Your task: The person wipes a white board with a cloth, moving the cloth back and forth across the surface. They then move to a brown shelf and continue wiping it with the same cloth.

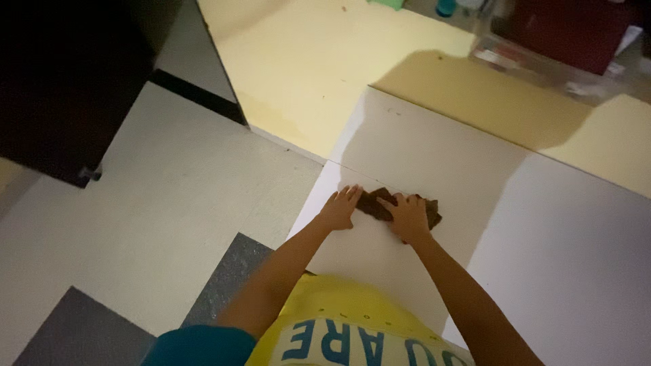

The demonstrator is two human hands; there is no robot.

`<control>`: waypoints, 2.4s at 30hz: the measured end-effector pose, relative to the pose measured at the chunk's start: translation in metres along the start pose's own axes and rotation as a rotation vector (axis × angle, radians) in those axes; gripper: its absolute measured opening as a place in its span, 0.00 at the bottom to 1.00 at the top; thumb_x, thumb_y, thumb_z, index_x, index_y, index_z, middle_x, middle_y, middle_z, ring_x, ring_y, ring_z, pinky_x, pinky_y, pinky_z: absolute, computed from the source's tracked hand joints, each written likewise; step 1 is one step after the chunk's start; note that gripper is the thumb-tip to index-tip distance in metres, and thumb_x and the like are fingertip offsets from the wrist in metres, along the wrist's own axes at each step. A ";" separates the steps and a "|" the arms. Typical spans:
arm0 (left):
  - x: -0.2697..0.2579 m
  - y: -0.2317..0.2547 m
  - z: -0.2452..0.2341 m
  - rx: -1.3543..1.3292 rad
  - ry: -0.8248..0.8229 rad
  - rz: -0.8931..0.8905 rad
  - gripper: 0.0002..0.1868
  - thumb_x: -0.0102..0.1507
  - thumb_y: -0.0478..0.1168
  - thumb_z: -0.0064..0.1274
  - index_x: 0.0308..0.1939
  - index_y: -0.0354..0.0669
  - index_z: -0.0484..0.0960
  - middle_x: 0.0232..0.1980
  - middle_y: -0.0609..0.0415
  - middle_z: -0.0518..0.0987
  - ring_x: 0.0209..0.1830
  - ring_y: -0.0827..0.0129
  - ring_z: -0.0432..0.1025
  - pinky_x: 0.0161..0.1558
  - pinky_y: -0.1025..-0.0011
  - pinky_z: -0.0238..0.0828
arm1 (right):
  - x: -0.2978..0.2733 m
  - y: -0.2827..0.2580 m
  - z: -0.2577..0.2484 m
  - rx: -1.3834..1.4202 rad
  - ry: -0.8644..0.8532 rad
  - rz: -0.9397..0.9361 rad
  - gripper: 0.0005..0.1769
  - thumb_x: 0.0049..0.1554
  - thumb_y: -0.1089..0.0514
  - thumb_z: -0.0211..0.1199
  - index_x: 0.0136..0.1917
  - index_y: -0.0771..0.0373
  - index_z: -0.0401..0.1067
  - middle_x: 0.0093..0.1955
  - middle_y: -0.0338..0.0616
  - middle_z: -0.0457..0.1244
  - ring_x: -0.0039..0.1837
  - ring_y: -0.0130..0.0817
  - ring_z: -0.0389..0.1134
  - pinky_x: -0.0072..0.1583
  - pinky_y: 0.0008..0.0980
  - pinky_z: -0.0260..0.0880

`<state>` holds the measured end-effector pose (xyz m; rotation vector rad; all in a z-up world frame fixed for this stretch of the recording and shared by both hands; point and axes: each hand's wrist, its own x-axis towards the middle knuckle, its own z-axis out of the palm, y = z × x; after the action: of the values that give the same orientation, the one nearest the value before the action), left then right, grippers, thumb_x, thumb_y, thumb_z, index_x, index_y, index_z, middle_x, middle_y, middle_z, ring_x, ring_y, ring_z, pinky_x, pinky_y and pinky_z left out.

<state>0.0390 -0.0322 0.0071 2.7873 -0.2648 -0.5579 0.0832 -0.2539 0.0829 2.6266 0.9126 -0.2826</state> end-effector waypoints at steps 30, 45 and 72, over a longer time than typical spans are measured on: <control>0.031 -0.014 -0.008 -0.090 0.005 0.117 0.79 0.46 0.69 0.70 0.81 0.37 0.32 0.86 0.45 0.33 0.86 0.53 0.30 0.81 0.60 0.32 | -0.076 0.102 0.096 0.470 -0.197 0.935 0.45 0.58 0.31 0.54 0.83 0.25 0.39 0.80 0.54 0.47 0.71 0.73 0.53 0.63 0.79 0.54; 0.051 0.013 -0.042 0.170 -0.226 0.140 0.84 0.43 0.61 0.78 0.80 0.36 0.27 0.85 0.45 0.28 0.85 0.54 0.29 0.80 0.59 0.36 | -0.072 0.008 0.021 0.416 -0.103 0.619 0.37 0.59 0.32 0.57 0.79 0.28 0.52 0.79 0.47 0.52 0.74 0.60 0.54 0.67 0.73 0.54; 0.052 0.012 -0.031 0.067 -0.190 0.122 0.86 0.39 0.58 0.81 0.80 0.40 0.28 0.85 0.48 0.29 0.85 0.54 0.27 0.80 0.59 0.35 | -0.010 0.067 0.078 0.397 -0.104 0.758 0.39 0.63 0.31 0.48 0.82 0.38 0.46 0.81 0.58 0.45 0.75 0.77 0.47 0.67 0.77 0.47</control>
<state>0.0972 -0.0483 0.0201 2.7599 -0.4989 -0.7985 0.1119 -0.3387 0.0307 3.0413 -0.2333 -0.4171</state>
